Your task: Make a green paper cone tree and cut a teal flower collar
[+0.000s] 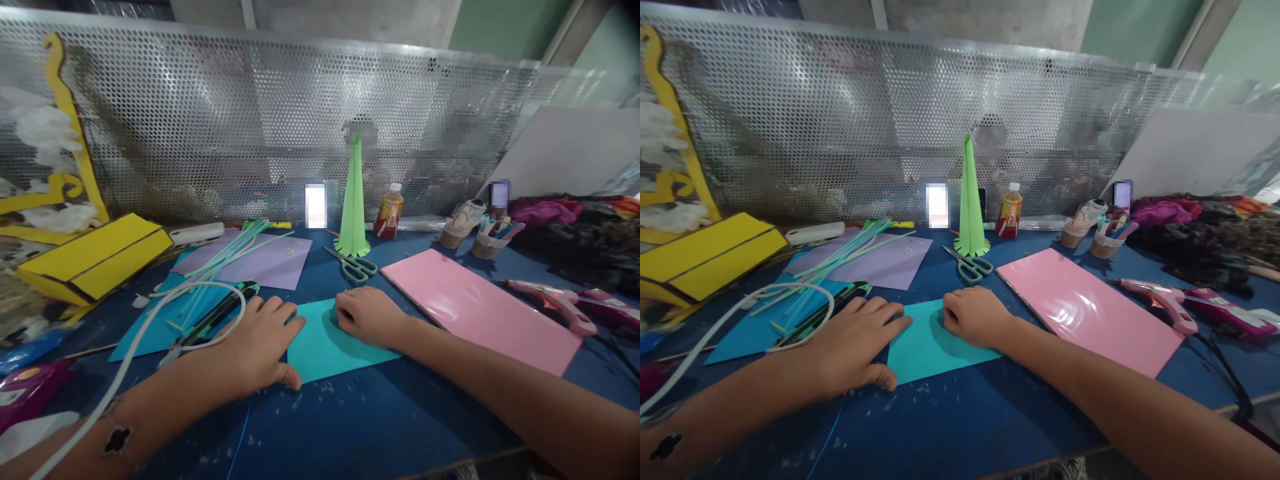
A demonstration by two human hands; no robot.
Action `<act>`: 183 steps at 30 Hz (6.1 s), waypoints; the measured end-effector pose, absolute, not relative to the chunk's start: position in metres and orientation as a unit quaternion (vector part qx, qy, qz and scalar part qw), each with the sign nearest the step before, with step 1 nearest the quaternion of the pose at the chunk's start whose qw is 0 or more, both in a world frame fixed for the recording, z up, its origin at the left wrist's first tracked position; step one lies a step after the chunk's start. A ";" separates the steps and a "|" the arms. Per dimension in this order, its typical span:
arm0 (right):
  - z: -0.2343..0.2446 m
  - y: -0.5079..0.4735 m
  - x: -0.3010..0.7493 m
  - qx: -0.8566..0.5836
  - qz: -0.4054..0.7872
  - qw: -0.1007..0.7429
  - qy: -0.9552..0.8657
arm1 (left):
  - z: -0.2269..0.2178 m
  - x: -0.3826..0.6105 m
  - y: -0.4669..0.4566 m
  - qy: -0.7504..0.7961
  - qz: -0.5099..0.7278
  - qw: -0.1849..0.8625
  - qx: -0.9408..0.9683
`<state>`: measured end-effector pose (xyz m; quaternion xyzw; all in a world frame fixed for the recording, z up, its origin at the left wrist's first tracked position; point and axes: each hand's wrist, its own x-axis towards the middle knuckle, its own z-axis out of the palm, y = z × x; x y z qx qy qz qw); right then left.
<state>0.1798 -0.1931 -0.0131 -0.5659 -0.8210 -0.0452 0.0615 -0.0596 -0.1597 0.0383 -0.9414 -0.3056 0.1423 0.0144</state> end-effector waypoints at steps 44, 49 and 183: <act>-0.008 -0.190 0.175 -0.359 0.142 0.112 -0.915 | 0.046 -0.047 -0.136 -0.294 0.169 -0.130 -0.932; -0.008 -0.188 0.175 -0.360 0.153 0.110 -0.914 | 0.044 -0.049 -0.133 -0.280 0.168 -0.132 -0.936; 0.032 -0.177 0.232 -0.583 0.255 0.394 -0.663 | 0.033 -0.039 -0.110 -0.316 -0.360 -0.638 -0.603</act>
